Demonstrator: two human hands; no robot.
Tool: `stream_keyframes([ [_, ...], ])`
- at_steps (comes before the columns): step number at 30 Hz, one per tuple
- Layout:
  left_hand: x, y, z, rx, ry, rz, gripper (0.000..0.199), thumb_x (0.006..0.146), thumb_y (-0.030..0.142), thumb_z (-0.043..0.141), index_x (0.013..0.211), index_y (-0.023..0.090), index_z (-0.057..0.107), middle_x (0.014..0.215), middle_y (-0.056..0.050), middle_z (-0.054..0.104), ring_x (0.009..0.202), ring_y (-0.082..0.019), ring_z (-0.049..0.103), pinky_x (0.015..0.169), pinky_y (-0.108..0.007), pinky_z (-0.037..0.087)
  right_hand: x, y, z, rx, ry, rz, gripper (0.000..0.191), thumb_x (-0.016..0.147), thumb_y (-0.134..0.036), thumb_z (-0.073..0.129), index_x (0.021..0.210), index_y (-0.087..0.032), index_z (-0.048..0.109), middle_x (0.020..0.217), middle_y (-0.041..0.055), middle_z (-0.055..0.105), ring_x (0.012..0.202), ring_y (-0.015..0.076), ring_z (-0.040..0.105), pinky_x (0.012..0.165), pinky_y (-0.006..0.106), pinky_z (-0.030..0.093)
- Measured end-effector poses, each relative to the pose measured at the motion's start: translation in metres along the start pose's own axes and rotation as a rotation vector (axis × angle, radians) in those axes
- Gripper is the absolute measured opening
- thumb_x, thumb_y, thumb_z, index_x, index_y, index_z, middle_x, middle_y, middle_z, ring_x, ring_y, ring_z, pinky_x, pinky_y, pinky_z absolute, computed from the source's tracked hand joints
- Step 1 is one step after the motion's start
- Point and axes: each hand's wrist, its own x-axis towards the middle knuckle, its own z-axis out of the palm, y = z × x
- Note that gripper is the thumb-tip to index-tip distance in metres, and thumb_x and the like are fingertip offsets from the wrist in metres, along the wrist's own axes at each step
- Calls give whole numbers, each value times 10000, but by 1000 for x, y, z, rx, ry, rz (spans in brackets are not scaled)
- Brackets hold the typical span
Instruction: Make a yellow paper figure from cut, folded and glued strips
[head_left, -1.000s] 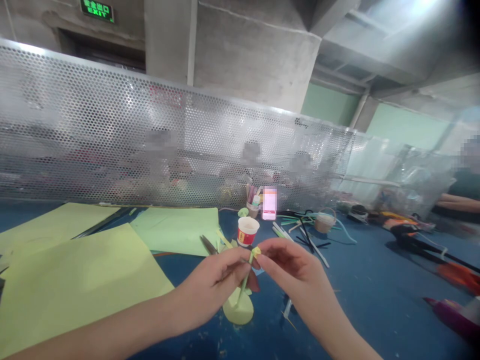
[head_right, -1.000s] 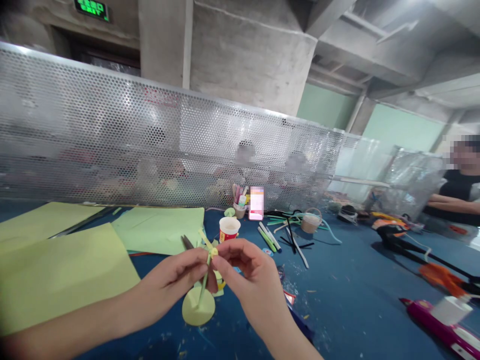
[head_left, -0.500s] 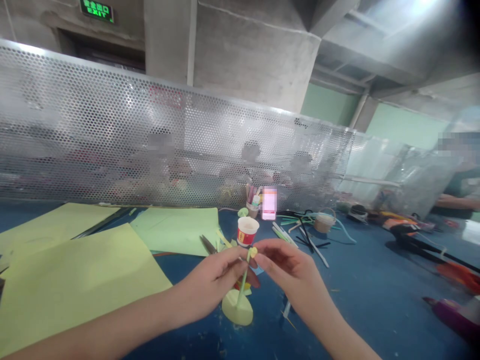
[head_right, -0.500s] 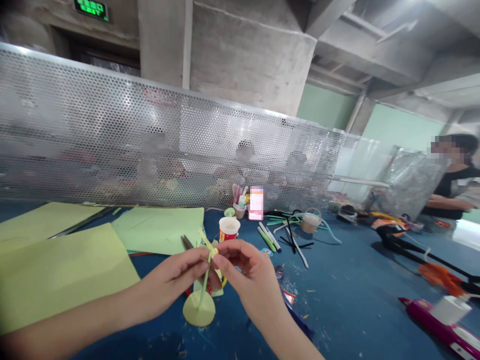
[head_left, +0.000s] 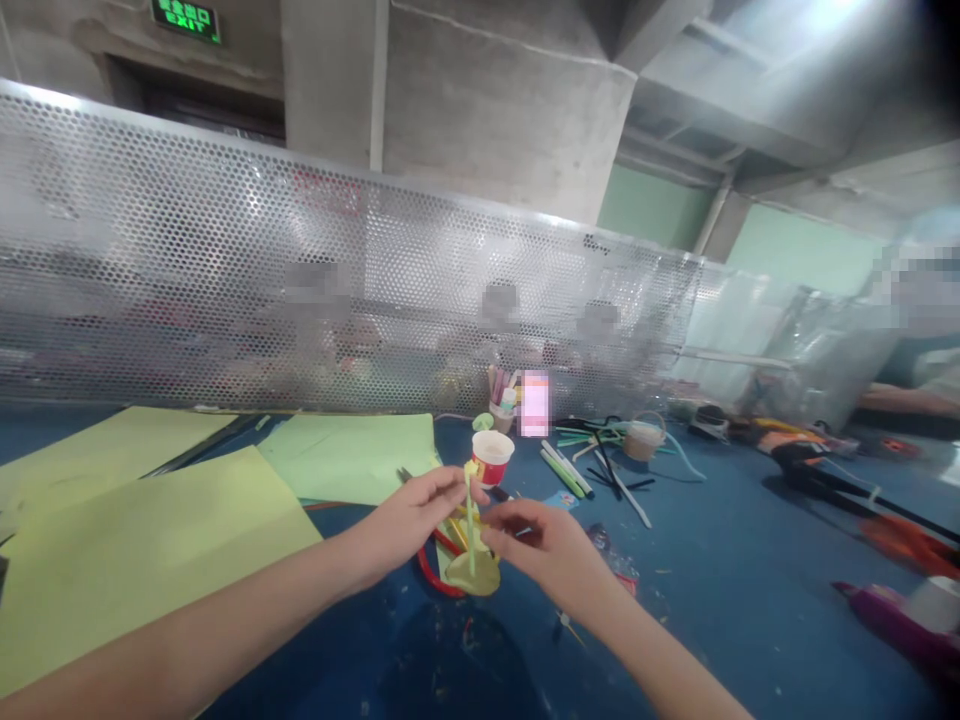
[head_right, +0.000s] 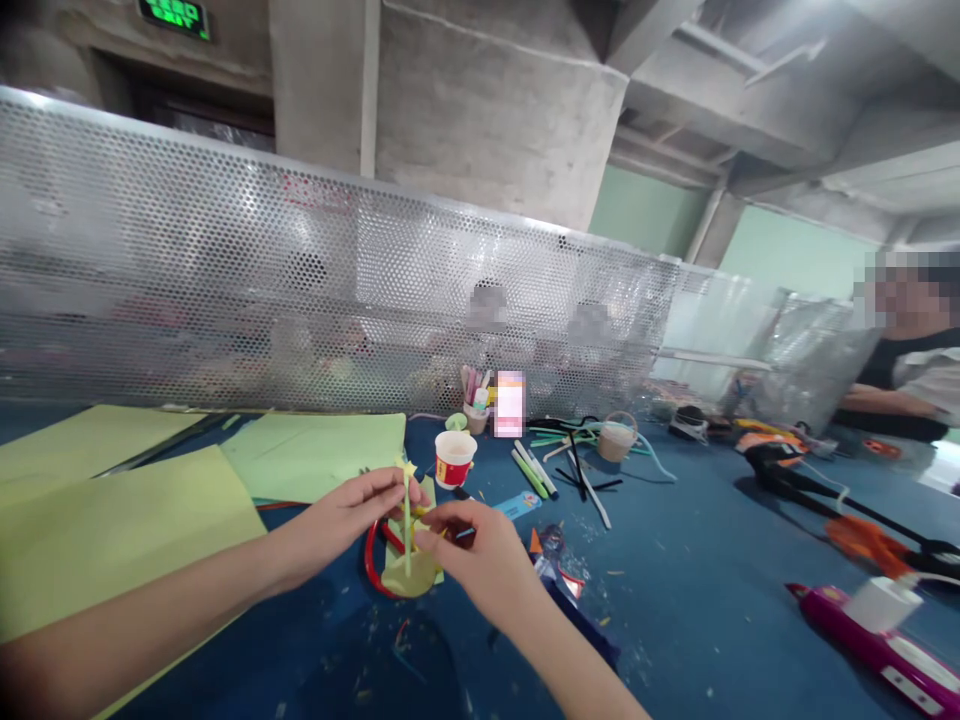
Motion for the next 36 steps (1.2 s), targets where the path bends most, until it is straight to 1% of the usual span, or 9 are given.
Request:
stream_keyframes([
  [3, 2, -2, 1, 27, 19, 3, 298, 889, 430, 397, 931, 191, 571, 960, -34, 590, 972, -190, 509, 907, -338, 359, 3, 3, 6, -15, 56, -14, 239, 716, -344, 642, 843, -151, 702, 728, 36, 663, 638, 155, 578, 597, 263, 476],
  [8, 6, 1, 6, 70, -26, 10, 328, 882, 450, 396, 921, 185, 586, 964, -36, 593, 962, -193, 513, 896, -340, 364, 3, 4, 11, 3, 34, -12, 210, 723, -324, 628, 786, -133, 692, 702, 36, 671, 640, 152, 590, 597, 252, 475],
  [11, 8, -2, 5, 67, -28, -33, 378, 866, 479, 414, 1076, 206, 569, 1103, -58, 579, 1047, -210, 498, 925, -351, 352, 2, 3, 8, -12, 40, -24, 190, 727, -311, 617, 772, -139, 682, 706, 33, 681, 646, 154, 603, 589, 247, 477],
  [13, 8, -6, 1, 75, -11, -60, 448, 861, 496, 412, 1221, 240, 486, 1197, -67, 541, 1100, -212, 479, 942, -348, 345, 3, 4, 3, -42, 54, -33, 180, 731, -306, 607, 769, -146, 679, 712, 33, 689, 656, 161, 614, 597, 252, 481],
  [16, 7, -13, -10, 169, 4, -66, 491, 868, 502, 384, 1288, 251, 419, 1192, -68, 549, 1076, -209, 503, 927, -346, 366, 10, 13, -11, -117, 97, -40, 166, 721, -299, 602, 774, -162, 680, 744, 40, 704, 693, 183, 636, 649, 280, 489],
  [21, -1, -20, -33, 417, -3, -99, 379, 844, 455, 439, 1133, 240, 557, 1142, -37, 601, 1046, -210, 541, 927, -323, 379, 27, 39, -29, -273, 173, 6, 155, 659, -300, 627, 727, -170, 676, 720, 64, 711, 692, 219, 651, 690, 325, 488],
  [26, -10, -23, -49, 585, 19, -133, 320, 824, 410, 466, 1022, 211, 620, 1083, -47, 641, 988, -209, 575, 880, -310, 410, 36, 53, -34, -366, 143, 38, 157, 661, -323, 626, 698, -177, 668, 693, 52, 707, 673, 213, 654, 664, 318, 492],
  [32, -22, -20, -58, 642, -19, -155, 303, 819, 415, 474, 956, 210, 650, 1002, -35, 680, 897, -197, 614, 796, -285, 437, 36, 59, -31, -419, 68, 32, 164, 728, -299, 631, 755, -138, 654, 714, 33, 696, 659, 151, 643, 675, 307, 493],
  [36, -26, -20, -61, 661, -10, -183, 319, 813, 434, 476, 959, 210, 649, 988, -29, 688, 894, -195, 620, 780, -276, 441, 35, 59, -28, -442, 66, 24, 171, 726, -309, 622, 751, -143, 654, 709, 36, 694, 659, 160, 644, 669, 296, 491],
])
